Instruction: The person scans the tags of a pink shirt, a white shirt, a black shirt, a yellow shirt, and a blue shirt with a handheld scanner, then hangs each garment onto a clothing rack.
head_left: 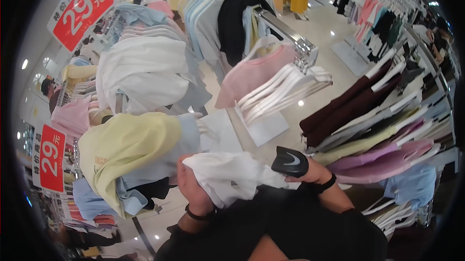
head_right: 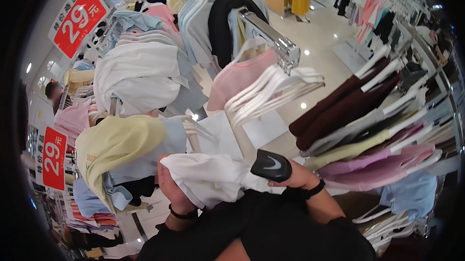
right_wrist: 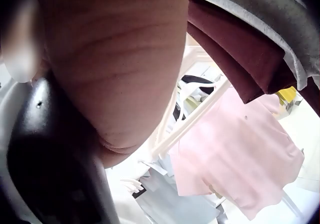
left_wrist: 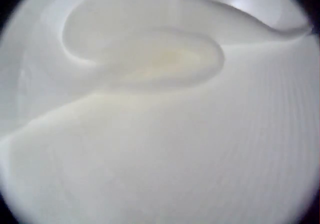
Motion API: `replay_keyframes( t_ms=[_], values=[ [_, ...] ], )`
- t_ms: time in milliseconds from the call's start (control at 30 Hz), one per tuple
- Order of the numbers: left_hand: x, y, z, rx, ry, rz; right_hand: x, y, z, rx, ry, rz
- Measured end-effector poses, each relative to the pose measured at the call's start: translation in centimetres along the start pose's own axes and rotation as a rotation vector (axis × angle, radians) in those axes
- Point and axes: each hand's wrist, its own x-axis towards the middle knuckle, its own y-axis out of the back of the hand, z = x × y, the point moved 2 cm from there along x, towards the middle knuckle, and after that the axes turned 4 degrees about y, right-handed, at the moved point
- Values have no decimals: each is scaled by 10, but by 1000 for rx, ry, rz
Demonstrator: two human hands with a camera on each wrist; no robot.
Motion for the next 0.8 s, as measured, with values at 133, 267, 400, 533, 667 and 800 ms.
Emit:
replay_keyframes(
  t_ms=[133, 267, 400, 533, 667, 800],
  values=[
    [-3, 2, 10, 23, -45, 6, 6, -13, -9, -115, -28, -72],
    [-5, 14, 11, -228, -34, -77, 4, -19, 20, -138, -25, -409],
    [-10, 17, 16, -328, -49, -172, 7, -31, 32, -127, 37, -526],
    [-12, 23, 17, 91, -67, 56, 9, -22, 20, -248, -133, -577],
    [0, 32, -10, 14, 43, -10, -3, -11, 4, -287, -227, -476],
    [16, 53, -86, 276, 271, -95, -17, 0, 10, 152, 70, -53]
  ],
)
